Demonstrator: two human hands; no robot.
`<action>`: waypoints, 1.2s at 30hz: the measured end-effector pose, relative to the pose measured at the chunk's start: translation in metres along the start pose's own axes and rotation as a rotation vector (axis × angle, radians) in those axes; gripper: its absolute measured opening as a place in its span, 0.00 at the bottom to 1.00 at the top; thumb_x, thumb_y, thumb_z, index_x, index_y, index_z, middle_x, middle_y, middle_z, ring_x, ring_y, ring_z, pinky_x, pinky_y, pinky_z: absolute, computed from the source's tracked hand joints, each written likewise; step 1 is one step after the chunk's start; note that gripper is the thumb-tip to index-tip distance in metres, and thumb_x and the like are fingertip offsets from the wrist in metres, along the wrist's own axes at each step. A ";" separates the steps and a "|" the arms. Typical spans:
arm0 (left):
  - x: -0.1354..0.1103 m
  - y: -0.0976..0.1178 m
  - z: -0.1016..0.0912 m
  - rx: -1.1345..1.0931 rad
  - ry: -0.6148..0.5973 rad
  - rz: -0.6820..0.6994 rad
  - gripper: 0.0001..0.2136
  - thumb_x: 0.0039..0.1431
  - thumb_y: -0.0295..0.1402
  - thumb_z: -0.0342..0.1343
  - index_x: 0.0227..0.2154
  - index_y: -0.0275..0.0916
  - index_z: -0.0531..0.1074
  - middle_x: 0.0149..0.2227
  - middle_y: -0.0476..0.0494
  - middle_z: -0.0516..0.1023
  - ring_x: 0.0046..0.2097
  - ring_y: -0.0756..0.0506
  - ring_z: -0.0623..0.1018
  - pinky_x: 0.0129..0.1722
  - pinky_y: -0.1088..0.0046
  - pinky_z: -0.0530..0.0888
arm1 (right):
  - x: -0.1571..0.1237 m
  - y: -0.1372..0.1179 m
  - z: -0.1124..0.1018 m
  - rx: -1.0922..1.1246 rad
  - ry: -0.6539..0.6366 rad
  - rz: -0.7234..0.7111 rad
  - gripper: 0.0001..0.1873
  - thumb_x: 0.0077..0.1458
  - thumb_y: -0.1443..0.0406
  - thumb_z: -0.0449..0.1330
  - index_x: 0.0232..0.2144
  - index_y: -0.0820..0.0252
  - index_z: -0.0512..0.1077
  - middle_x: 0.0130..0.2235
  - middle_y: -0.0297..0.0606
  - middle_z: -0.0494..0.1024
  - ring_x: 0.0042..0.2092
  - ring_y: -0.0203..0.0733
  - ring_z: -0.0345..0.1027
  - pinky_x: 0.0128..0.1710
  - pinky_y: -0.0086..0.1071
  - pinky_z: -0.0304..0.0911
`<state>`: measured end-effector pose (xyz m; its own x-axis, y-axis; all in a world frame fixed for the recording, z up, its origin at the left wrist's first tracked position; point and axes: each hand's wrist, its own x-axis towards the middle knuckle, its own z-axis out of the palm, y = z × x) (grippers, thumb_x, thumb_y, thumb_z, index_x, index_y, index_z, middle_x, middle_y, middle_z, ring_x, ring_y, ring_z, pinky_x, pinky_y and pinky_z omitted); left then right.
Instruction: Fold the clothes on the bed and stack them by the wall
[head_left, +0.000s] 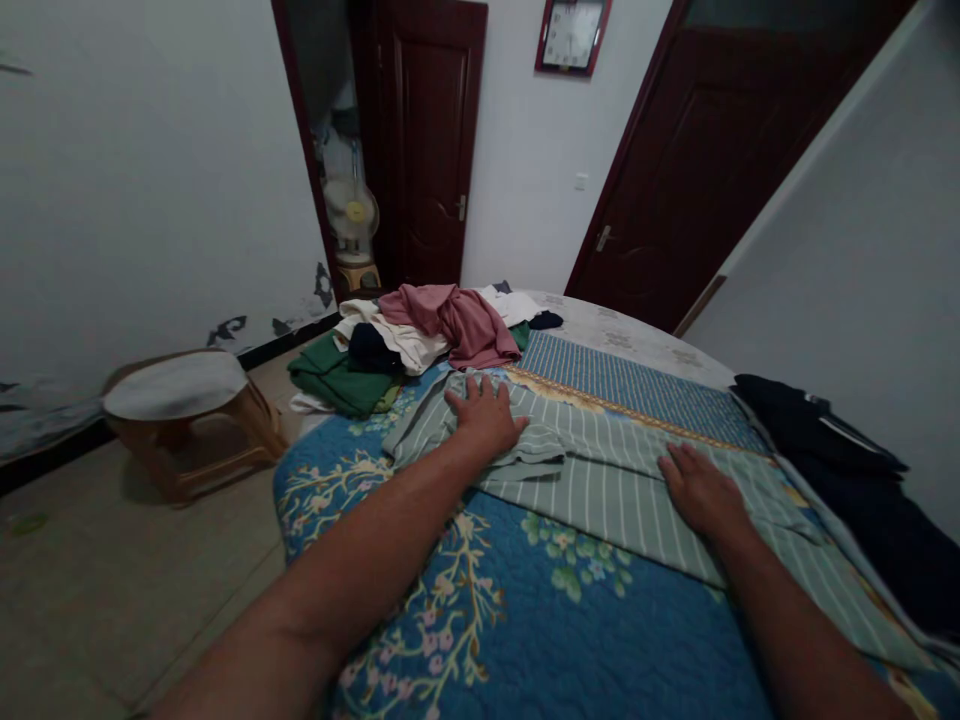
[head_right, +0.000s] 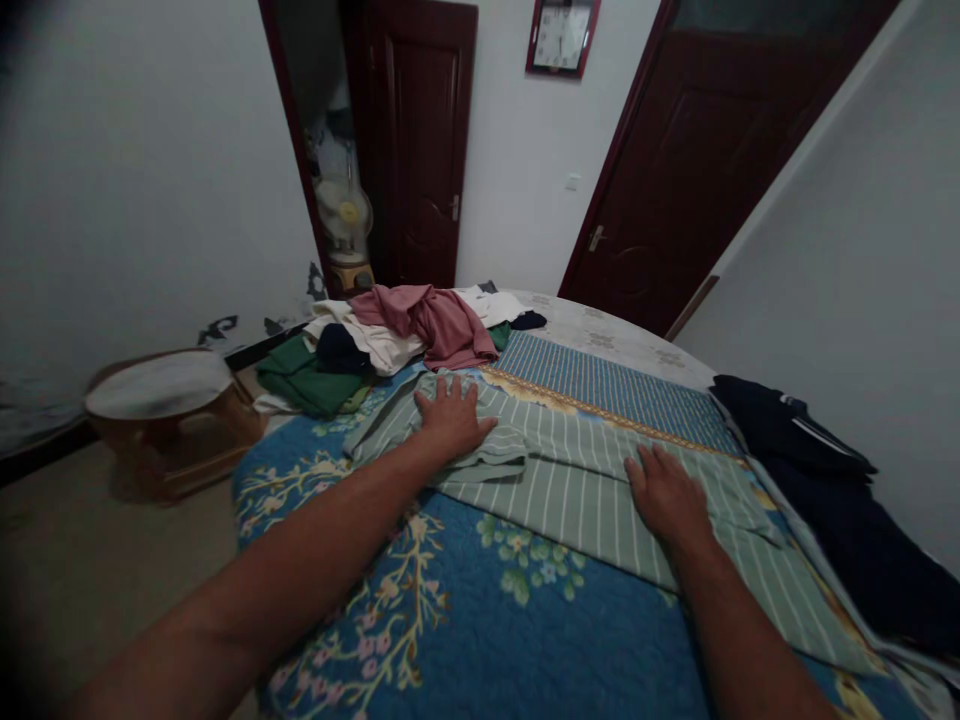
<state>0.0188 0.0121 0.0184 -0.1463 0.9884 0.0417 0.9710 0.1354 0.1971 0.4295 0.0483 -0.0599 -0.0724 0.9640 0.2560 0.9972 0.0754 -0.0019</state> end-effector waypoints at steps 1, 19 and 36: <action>-0.004 0.002 0.000 -0.001 -0.015 0.001 0.44 0.67 0.63 0.48 0.78 0.43 0.56 0.81 0.26 0.47 0.80 0.18 0.42 0.67 0.17 0.48 | -0.001 0.000 0.000 -0.005 -0.013 0.029 0.37 0.74 0.48 0.40 0.71 0.59 0.68 0.74 0.54 0.66 0.74 0.61 0.58 0.71 0.62 0.58; -0.067 -0.021 -0.057 0.175 -0.241 0.378 0.30 0.57 0.42 0.66 0.62 0.44 0.73 0.65 0.28 0.74 0.66 0.26 0.72 0.62 0.39 0.71 | -0.001 -0.001 -0.003 0.026 0.020 0.098 0.36 0.72 0.48 0.42 0.69 0.59 0.72 0.71 0.55 0.70 0.72 0.62 0.62 0.70 0.62 0.58; -0.054 -0.019 -0.053 0.193 -0.122 0.429 0.17 0.67 0.24 0.52 0.53 0.39 0.81 0.52 0.29 0.82 0.55 0.34 0.83 0.53 0.59 0.79 | -0.001 -0.003 -0.003 0.014 -0.012 0.115 0.37 0.74 0.48 0.41 0.71 0.59 0.70 0.73 0.54 0.67 0.74 0.61 0.59 0.71 0.63 0.56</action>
<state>-0.0018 -0.0479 0.0644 0.2871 0.9572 -0.0375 0.9579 -0.2872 0.0016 0.4264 0.0463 -0.0577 0.0418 0.9694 0.2418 0.9985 -0.0321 -0.0440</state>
